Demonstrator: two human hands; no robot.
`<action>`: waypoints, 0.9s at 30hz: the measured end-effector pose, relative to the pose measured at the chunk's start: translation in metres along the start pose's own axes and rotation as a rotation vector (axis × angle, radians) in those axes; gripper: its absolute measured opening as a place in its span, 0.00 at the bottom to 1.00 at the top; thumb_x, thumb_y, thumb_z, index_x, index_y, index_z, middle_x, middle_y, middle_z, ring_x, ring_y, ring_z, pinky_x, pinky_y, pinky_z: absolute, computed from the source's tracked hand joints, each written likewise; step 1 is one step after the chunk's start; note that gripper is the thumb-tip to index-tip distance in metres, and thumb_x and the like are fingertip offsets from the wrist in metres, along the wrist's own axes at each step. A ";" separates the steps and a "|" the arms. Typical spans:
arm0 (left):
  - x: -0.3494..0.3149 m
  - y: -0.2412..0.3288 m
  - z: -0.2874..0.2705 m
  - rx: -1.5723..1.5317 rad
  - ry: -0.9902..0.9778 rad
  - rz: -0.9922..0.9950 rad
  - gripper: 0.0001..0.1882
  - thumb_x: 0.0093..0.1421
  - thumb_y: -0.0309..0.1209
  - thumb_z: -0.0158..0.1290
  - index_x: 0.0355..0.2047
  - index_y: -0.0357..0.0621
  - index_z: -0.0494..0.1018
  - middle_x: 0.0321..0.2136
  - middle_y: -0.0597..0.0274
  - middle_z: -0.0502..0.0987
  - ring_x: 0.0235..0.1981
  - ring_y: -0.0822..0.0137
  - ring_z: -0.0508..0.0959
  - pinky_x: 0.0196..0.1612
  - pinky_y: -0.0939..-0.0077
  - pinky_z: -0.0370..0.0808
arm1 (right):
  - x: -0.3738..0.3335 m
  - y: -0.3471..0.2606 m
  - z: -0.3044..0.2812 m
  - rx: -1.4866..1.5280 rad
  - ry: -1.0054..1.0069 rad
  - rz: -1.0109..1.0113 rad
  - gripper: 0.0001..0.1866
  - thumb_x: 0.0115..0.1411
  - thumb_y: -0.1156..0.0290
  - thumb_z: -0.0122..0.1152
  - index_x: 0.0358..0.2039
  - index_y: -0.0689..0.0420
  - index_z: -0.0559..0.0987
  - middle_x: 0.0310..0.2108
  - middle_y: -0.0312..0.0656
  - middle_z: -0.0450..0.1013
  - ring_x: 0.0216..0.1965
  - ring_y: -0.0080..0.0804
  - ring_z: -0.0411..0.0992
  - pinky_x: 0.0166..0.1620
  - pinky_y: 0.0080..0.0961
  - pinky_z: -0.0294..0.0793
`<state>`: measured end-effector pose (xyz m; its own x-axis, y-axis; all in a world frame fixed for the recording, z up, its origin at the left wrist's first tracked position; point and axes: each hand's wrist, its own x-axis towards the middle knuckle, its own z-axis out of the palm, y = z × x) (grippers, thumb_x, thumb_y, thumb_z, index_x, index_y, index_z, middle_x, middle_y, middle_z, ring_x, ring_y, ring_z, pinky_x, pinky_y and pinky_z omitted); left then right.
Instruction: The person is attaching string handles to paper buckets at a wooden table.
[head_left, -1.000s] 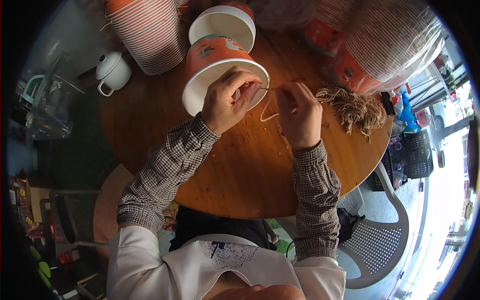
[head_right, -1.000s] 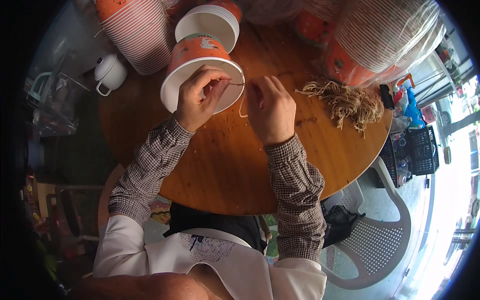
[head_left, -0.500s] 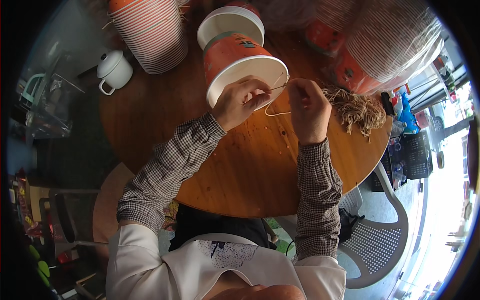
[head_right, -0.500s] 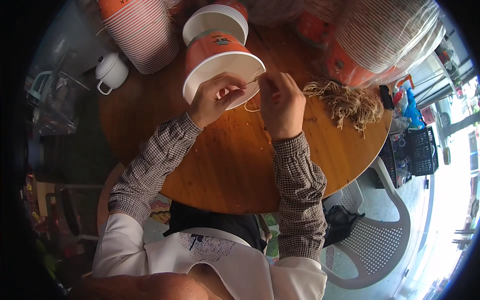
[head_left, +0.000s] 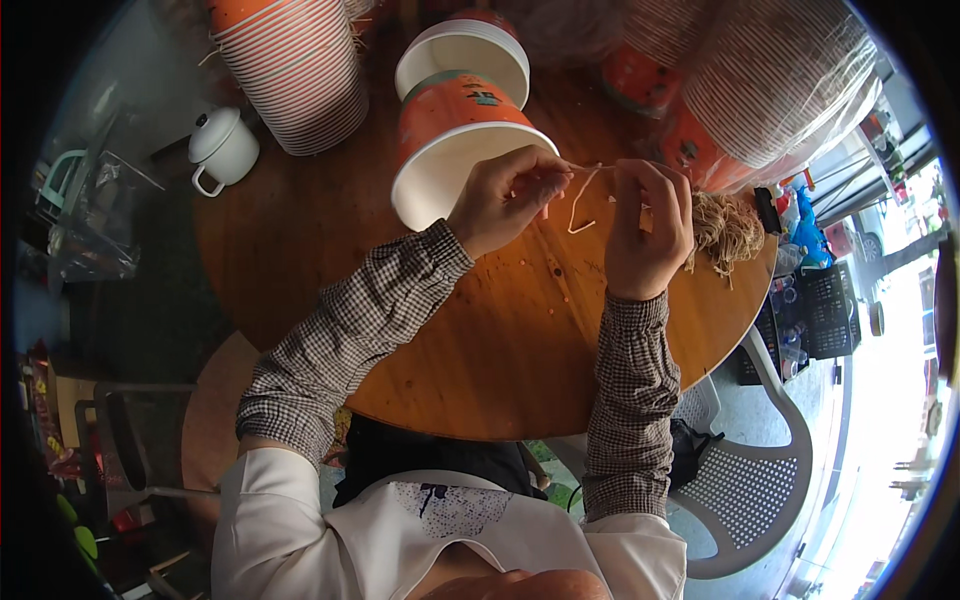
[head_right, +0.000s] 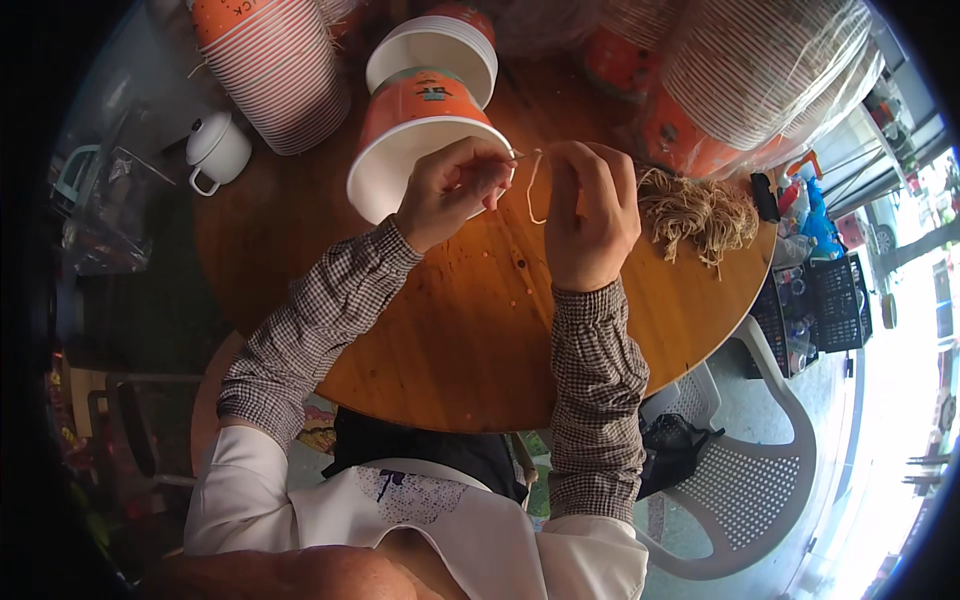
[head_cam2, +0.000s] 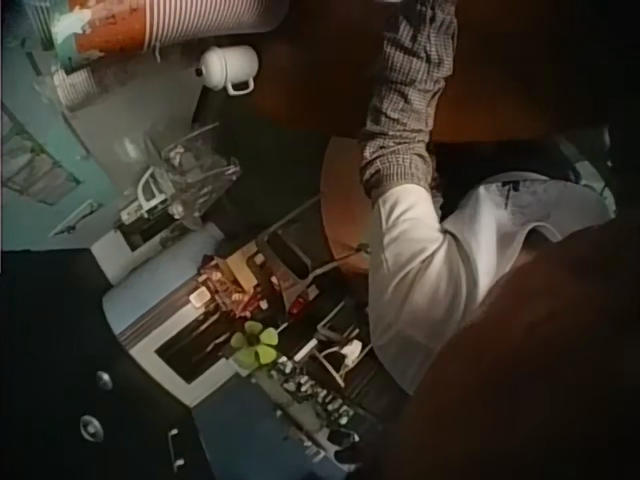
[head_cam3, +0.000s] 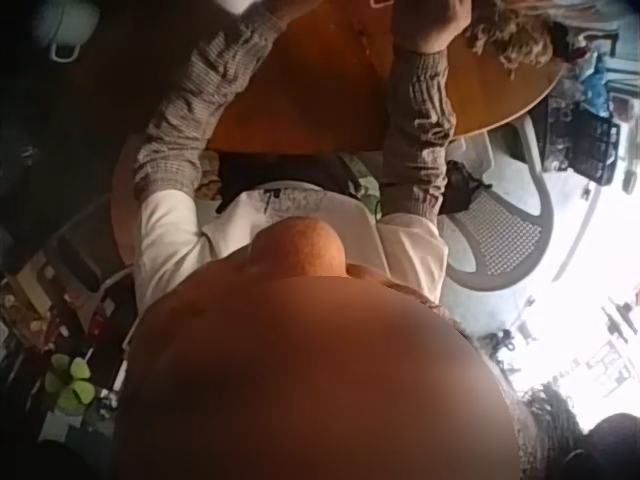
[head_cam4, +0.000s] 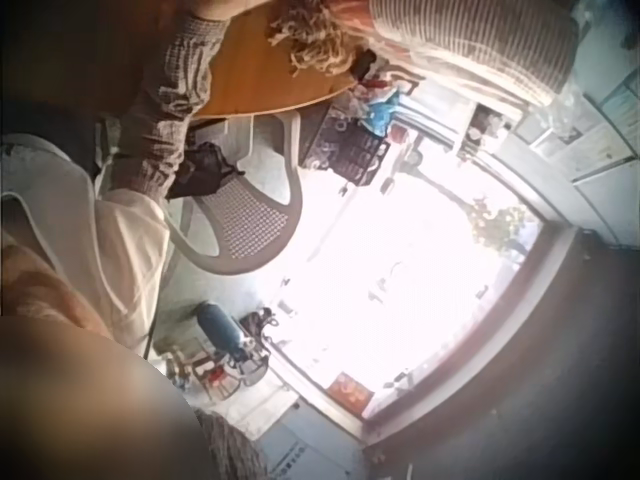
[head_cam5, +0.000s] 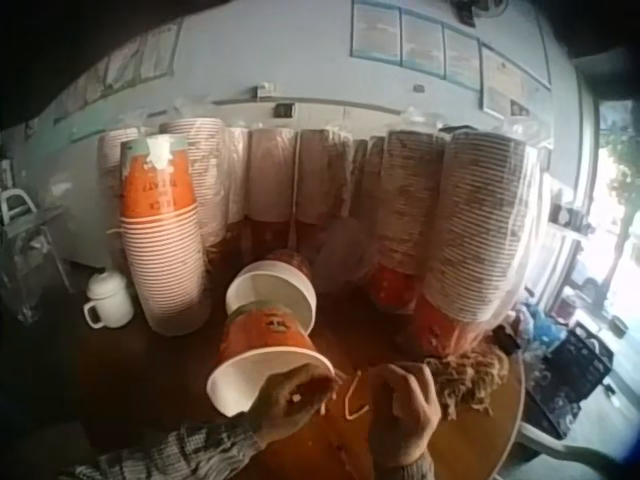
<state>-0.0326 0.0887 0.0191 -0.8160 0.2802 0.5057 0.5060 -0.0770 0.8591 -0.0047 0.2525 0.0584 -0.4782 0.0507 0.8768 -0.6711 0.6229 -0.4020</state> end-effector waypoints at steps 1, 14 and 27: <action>0.001 -0.001 0.005 -0.018 0.013 0.004 0.07 0.63 0.29 0.53 0.38 0.37 0.74 0.25 0.67 0.76 0.24 0.81 0.74 0.26 0.87 0.71 | 0.000 0.003 -0.002 -0.030 0.039 -0.043 0.05 0.55 0.80 0.60 0.33 0.59 0.79 0.32 0.42 0.73 0.28 0.36 0.74 0.29 0.26 0.74; -0.008 -0.012 0.005 -0.199 0.094 -0.131 0.08 0.62 0.27 0.53 0.38 0.35 0.71 0.29 0.64 0.76 0.27 0.78 0.75 0.31 0.84 0.74 | -0.003 0.011 0.000 -0.241 -0.172 -0.090 0.05 0.53 0.72 0.63 0.30 0.56 0.78 0.31 0.39 0.70 0.37 0.37 0.70 0.48 0.36 0.67; -0.014 -0.012 0.012 0.128 0.139 -0.018 0.07 0.62 0.22 0.52 0.40 0.34 0.71 0.36 0.59 0.76 0.37 0.71 0.79 0.42 0.79 0.79 | -0.010 0.018 -0.002 -0.379 -0.344 -0.120 0.05 0.53 0.72 0.62 0.31 0.56 0.79 0.33 0.37 0.71 0.38 0.37 0.70 0.55 0.41 0.63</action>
<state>-0.0238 0.0974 0.0007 -0.8514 0.1451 0.5040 0.5152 0.0512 0.8556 -0.0112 0.2652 0.0430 -0.6116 -0.2577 0.7481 -0.5106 0.8508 -0.1244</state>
